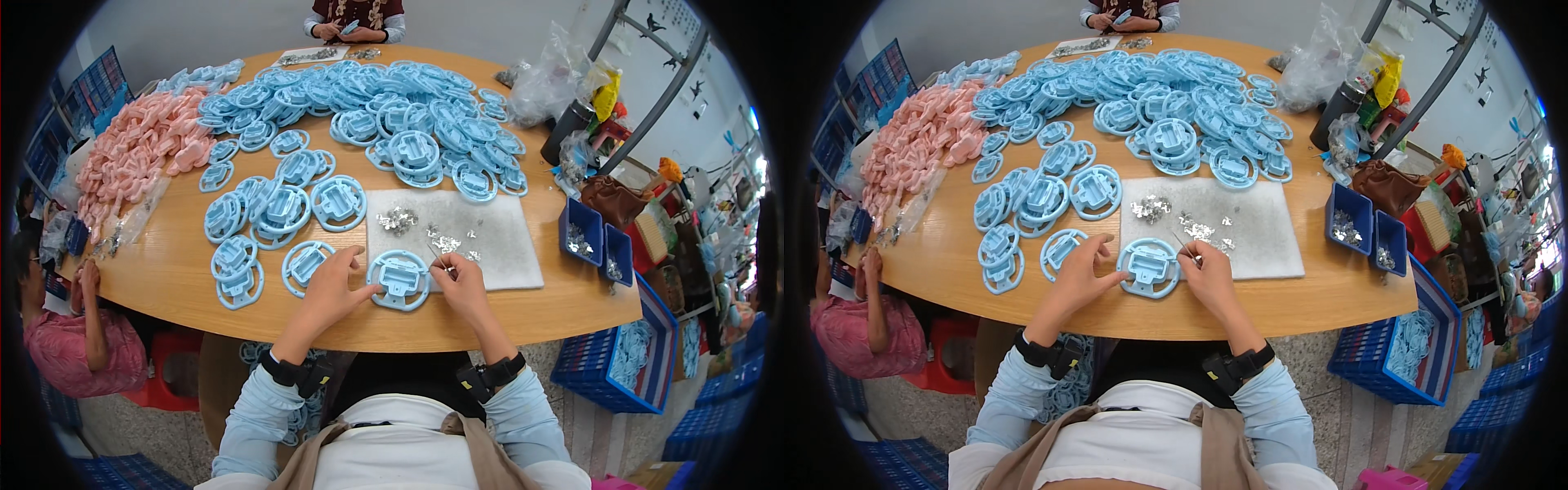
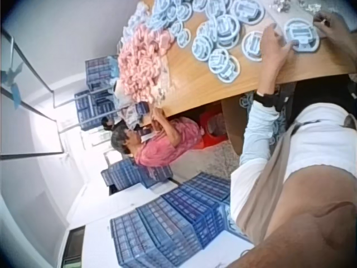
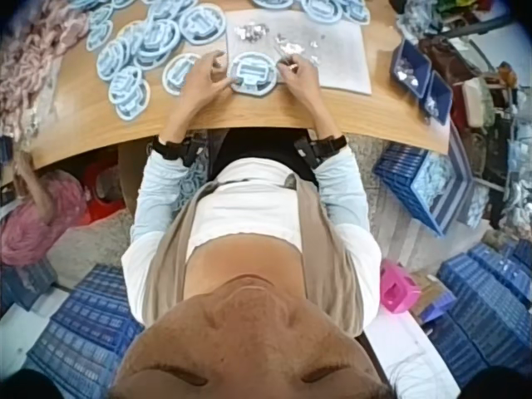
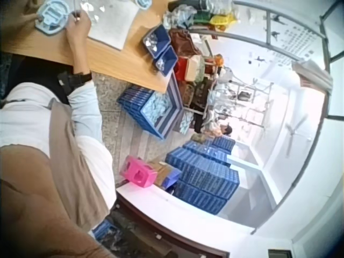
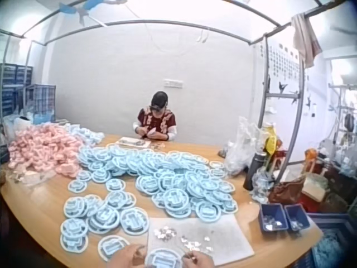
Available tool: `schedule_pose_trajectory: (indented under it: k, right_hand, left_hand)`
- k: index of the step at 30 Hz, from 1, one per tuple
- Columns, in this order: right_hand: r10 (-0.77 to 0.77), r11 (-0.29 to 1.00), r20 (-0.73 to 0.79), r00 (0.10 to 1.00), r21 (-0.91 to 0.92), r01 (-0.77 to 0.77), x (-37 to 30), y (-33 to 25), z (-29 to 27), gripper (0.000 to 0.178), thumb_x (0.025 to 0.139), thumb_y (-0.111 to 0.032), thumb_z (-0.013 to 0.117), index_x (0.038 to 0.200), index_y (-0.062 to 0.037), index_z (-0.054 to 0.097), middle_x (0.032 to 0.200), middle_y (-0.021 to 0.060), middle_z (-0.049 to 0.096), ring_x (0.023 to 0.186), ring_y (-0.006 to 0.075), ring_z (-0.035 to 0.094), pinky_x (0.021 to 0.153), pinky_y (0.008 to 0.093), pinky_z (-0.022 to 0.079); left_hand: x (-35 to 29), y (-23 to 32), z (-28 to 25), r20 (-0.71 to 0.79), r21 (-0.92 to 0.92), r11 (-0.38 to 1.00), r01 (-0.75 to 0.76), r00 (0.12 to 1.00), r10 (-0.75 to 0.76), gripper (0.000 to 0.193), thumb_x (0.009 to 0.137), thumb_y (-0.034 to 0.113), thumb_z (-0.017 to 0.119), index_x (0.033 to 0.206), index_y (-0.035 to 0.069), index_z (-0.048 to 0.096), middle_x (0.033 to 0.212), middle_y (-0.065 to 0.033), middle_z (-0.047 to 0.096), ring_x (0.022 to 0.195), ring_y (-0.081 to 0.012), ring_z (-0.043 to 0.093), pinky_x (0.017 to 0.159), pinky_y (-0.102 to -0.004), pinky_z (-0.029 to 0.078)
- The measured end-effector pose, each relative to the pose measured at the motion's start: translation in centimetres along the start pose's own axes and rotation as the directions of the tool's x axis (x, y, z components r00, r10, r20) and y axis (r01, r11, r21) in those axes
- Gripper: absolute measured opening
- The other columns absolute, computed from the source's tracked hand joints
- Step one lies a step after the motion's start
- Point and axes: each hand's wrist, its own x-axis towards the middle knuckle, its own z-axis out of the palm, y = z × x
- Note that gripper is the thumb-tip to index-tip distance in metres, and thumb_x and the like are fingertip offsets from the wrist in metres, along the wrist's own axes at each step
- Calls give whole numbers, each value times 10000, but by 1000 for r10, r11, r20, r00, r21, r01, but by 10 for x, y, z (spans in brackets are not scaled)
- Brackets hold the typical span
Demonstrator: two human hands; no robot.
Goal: Assembling small metal components into blue plastic circular frames at a factory workbench.
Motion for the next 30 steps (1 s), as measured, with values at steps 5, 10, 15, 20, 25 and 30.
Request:
schedule_pose_trajectory:
  k: [5,10,15,20,25,30]
  right_hand:
    - [19,996,-33,999,-82,-21,-1,-3,4,134,803,-119,633,860,1,628,711,94,621,567,141,531,551,283,434]
    - [44,998,12,999,-54,-44,-9,3,9,138,795,-116,642,874,-3,628,707,100,621,576,138,541,552,280,433]
    - [38,975,101,994,212,-59,-28,-1,10,124,782,-88,658,871,-11,620,699,91,607,577,118,532,546,255,419]
    - [-173,985,11,985,5,173,-6,-19,8,91,791,-78,651,843,-17,608,777,67,564,573,121,510,545,258,409]
    - [-238,967,141,961,-54,247,14,-25,14,91,805,-97,630,855,-29,597,870,75,546,656,207,545,600,306,436]
    - [-331,916,191,924,-171,364,24,-16,27,104,815,-119,617,882,-46,587,928,81,551,737,273,592,638,359,470]
  left_hand:
    - [-6,-8,16,-79,49,998,-29,996,33,485,765,223,720,1151,0,527,782,-89,584,668,-194,572,607,-313,462]
    - [1,-9,26,-84,-56,998,27,996,-31,413,766,144,657,1138,7,542,824,-116,598,724,-231,589,635,-345,462]
    - [26,9,8,24,-232,973,5,1000,1,353,744,76,617,1090,12,592,785,-101,636,611,-187,593,551,-318,454]
    - [59,-5,21,-8,-326,935,-144,989,149,353,775,89,618,1117,6,592,930,-130,647,758,-212,616,664,-323,484]
    - [33,1,17,-70,-253,953,-170,985,157,355,777,162,677,1081,-2,594,960,-153,634,853,-284,612,732,-350,488]
    - [4,5,24,-103,-150,964,-221,973,207,447,722,170,751,1101,2,584,1065,-157,598,980,-286,571,828,-360,465]
